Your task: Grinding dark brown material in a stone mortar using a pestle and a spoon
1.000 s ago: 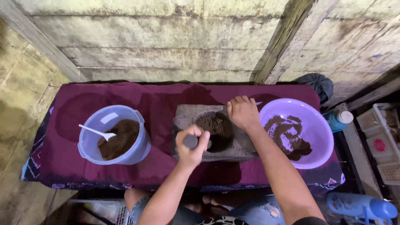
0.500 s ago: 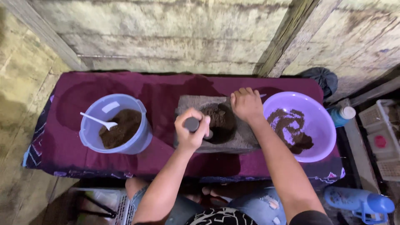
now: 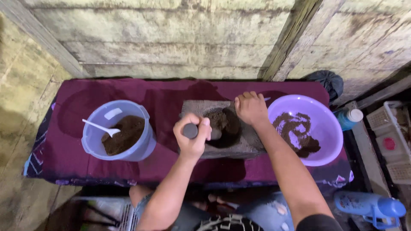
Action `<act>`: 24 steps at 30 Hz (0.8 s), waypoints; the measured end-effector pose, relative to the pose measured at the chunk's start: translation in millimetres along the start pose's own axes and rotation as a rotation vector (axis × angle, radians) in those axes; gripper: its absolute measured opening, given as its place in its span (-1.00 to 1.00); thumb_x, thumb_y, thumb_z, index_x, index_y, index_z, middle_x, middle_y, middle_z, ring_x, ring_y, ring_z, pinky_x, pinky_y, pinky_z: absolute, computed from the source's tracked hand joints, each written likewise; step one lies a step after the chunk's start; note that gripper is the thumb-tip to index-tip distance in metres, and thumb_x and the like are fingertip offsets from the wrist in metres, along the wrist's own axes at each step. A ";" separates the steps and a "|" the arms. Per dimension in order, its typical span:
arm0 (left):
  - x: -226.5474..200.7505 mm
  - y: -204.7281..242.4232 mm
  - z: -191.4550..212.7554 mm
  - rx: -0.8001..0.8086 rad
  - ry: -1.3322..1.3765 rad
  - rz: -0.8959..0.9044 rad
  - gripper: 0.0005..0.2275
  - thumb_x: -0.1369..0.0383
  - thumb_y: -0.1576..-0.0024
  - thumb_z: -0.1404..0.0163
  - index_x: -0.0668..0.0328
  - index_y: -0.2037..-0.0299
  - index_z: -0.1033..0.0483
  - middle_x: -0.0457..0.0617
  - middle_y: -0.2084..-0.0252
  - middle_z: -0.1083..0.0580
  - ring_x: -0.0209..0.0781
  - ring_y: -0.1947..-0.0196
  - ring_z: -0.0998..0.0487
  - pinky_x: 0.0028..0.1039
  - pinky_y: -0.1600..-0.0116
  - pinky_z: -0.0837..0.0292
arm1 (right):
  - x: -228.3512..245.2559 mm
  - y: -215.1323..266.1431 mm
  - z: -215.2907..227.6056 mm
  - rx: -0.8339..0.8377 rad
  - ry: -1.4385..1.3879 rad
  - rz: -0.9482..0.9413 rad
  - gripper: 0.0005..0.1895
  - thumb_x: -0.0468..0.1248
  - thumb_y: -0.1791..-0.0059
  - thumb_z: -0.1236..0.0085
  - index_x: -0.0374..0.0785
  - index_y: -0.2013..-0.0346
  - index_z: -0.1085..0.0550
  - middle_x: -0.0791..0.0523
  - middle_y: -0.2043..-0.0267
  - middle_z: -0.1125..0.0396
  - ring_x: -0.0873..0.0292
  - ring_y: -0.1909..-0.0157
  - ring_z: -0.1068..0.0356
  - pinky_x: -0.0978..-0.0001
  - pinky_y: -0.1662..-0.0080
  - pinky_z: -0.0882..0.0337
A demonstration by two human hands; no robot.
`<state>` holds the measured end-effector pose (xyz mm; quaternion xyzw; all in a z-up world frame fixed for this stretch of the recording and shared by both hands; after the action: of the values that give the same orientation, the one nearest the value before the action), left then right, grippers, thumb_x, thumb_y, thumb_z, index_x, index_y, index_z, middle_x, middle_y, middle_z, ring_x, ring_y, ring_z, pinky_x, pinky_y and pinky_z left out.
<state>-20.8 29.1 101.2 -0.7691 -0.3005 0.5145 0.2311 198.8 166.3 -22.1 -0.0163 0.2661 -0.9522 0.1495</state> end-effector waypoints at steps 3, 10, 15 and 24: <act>-18.3 -22.7 -8.0 0.091 -0.038 -0.026 -0.69 0.66 -0.15 -0.03 0.27 0.61 -0.25 0.04 0.79 -0.31 -0.23 0.83 -0.37 -0.50 0.53 -0.35 | -2.3 -5.1 0.8 0.006 -0.008 0.026 -0.56 0.00 -0.13 0.24 -0.06 0.40 -0.55 0.11 0.34 -0.41 0.00 0.13 -0.45 0.09 0.13 -0.37; 75.7 26.5 17.3 -0.190 -0.259 0.275 -0.84 0.54 -0.16 -0.09 0.33 0.44 -0.38 0.03 0.80 -0.36 -0.31 0.73 -0.37 -0.48 0.52 -0.29 | -3.3 -3.3 -1.0 -0.022 0.004 -0.008 -0.58 0.00 -0.10 0.20 -0.07 0.42 -0.55 0.13 0.33 -0.42 0.03 0.13 -0.45 0.10 0.12 -0.38; 10.7 10.8 1.4 -0.025 -0.202 0.060 -0.78 0.61 -0.12 -0.12 0.28 0.53 -0.39 -0.01 0.81 -0.38 -0.31 0.80 -0.40 -0.56 0.51 -0.35 | -1.6 -3.2 1.8 -0.162 0.070 0.064 -0.68 -0.03 -0.07 0.13 0.02 0.46 -0.52 0.18 0.41 -0.37 0.09 0.22 -0.43 0.13 0.18 -0.38; 77.7 22.1 24.8 -0.169 -0.086 0.122 -0.74 0.62 -0.21 0.01 0.20 0.51 -0.28 -0.04 0.78 -0.33 -0.27 0.81 -0.40 -0.54 0.58 -0.34 | -5.3 -3.4 -11.7 -0.110 0.035 0.042 -0.59 0.01 -0.09 0.20 -0.02 0.47 -0.52 0.17 0.39 -0.40 0.06 0.18 -0.46 0.14 0.16 -0.38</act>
<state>-16.5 68.9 26.8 -0.7799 -0.3053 0.5330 0.1204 201.6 176.5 -30.1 -0.0024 0.3209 -0.9328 0.1638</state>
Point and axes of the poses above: each hand's wrist, its own y-axis away from the middle knuckle, its own z-axis out of the back of the hand, x = y × z, the point moved 5 cm from there along -y, towards the middle knuckle
